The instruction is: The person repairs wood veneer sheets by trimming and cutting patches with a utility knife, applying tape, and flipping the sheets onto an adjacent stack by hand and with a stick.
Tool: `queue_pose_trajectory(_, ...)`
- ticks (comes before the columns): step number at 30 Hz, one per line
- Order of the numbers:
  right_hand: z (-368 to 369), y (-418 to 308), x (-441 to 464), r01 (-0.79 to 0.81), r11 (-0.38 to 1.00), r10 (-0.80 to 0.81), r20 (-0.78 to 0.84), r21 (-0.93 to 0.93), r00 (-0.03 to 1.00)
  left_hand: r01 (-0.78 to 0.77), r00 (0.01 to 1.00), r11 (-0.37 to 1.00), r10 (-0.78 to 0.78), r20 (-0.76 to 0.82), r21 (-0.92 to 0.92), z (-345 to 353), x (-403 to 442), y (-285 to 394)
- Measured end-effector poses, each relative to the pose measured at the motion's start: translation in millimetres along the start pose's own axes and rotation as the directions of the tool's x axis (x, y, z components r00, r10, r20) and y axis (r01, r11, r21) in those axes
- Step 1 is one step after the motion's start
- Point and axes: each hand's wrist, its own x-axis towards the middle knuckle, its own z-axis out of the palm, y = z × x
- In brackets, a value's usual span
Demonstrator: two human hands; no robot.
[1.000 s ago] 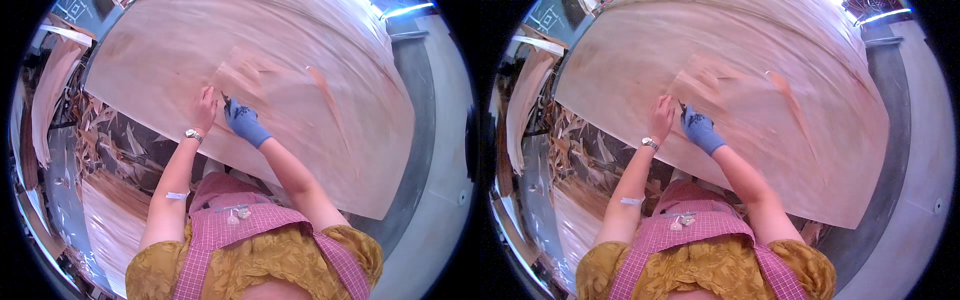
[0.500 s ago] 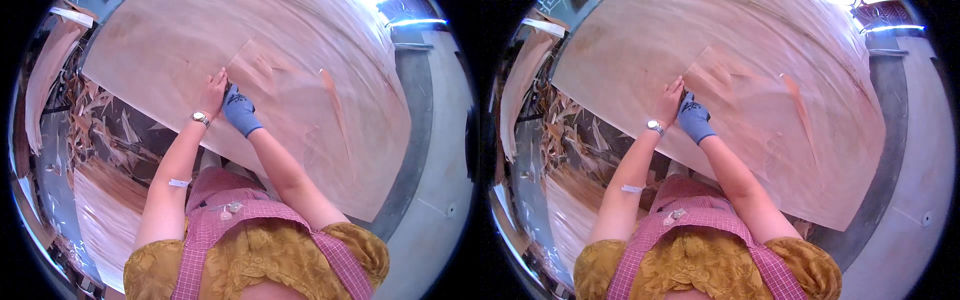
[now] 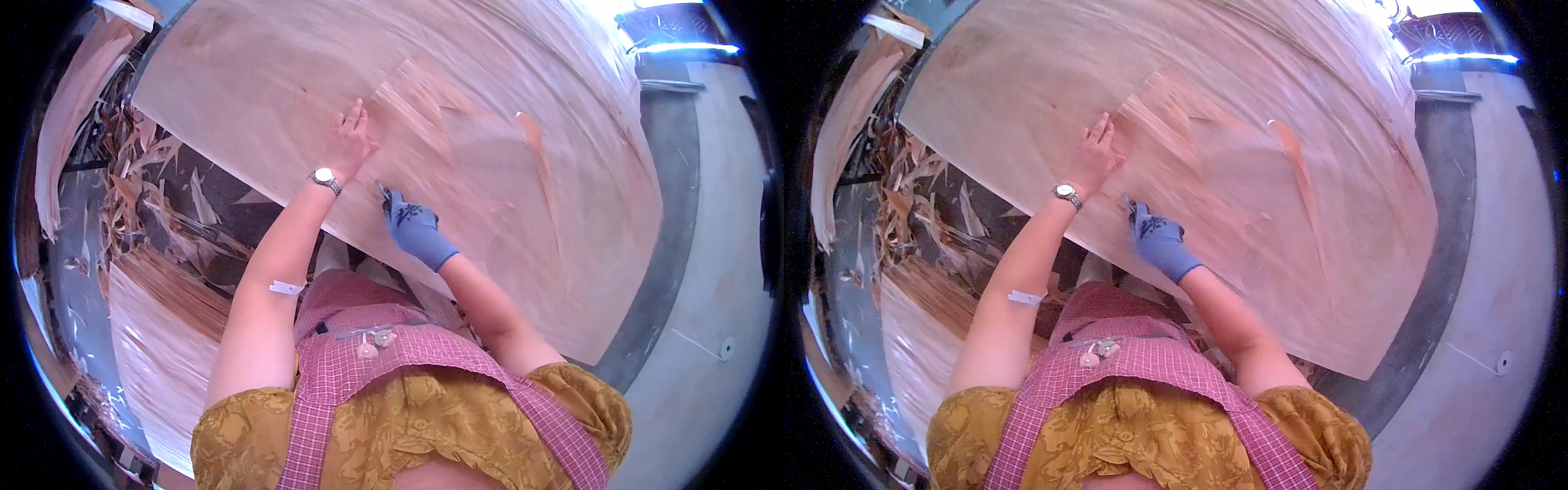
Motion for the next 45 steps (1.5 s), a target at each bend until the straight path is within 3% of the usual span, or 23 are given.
queue_pose_trajectory(3,-8.0,18.2,-20.9,0.085,0.982,-0.081,0.029,-0.171,0.996,-0.012,1.0,0.999,0.011,0.006,0.051,4.6,1.4,-3.6)
queue_pose_trajectory(7,12.0,37.2,-25.4,0.112,0.979,-0.117,-0.017,-0.17,0.993,0.099,0.993,0.989,-0.105,0.045,0.113,-11.8,2.7,17.5)
queue_pose_trajectory(10,4.7,38.2,-27.7,0.15,0.975,-0.162,-0.058,-0.165,0.985,-0.178,0.98,0.965,0.192,-0.058,0.194,-1.6,-12.4,48.8)
queue_pose_trajectory(13,14.4,50.1,-28.9,0.196,0.97,-0.208,-0.071,-0.145,0.976,-0.024,0.99,0.993,0.008,0.138,0.117,-1.4,-33.2,72.3)
queue_pose_trajectory(21,27.7,127.4,-79.3,0.266,0.961,-0.271,-0.067,-0.071,0.96,0.015,0.993,0.997,-0.024,0.113,0.081,4.7,-31.7,71.7)
queue_pose_trajectory(26,32.4,216.4,-127.6,0.27,0.955,-0.273,-0.006,-0.124,0.962,0.022,0.988,0.99,-0.044,0.151,0.142,-9.5,-32.5,81.2)
queue_pose_trajectory(29,21.5,260.7,-156.8,0.192,0.954,-0.189,0.034,-0.232,0.981,0.027,0.988,0.989,-0.049,0.15,0.148,-4.9,-32.8,79.6)
queue_pose_trajectory(32,-9.0,248.8,-134.9,0.257,0.941,-0.288,-0.124,-0.219,0.95,0.034,0.993,0.993,-0.047,0.11,0.113,7.6,-30.6,70.6)
queue_pose_trajectory(34,-43.6,186.7,-78.6,0.236,0.971,-0.233,-0.275,-0.023,0.933,0.007,0.999,0.992,-0.012,0.046,0.124,4.1,-34.2,71.4)
queue_pose_trajectory(36,-64.4,145.5,-4.4,0.318,0.947,-0.316,-0.331,-0.052,0.889,-0.006,0.999,0.989,0.001,0.037,0.149,5.9,-36.1,73.0)
queue_pose_trajectory(40,-99.9,76.5,111.7,0.401,0.89,-0.452,-0.318,-0.217,0.833,-0.015,1.0,0.994,0.012,0.022,0.112,11.0,-34.8,68.6)
queue_pose_trajectory(43,-110.6,61.6,147.2,0.409,0.808,-0.536,-0.238,-0.425,0.81,-0.023,0.998,1.0,0.022,0.062,0.015,2.4,-33.7,67.8)
queue_pose_trajectory(45,-109.3,62.4,158.5,0.433,0.827,-0.525,-0.215,-0.359,0.824,0.001,0.993,0.999,0.003,0.115,-0.037,-11.1,-26.5,67.5)
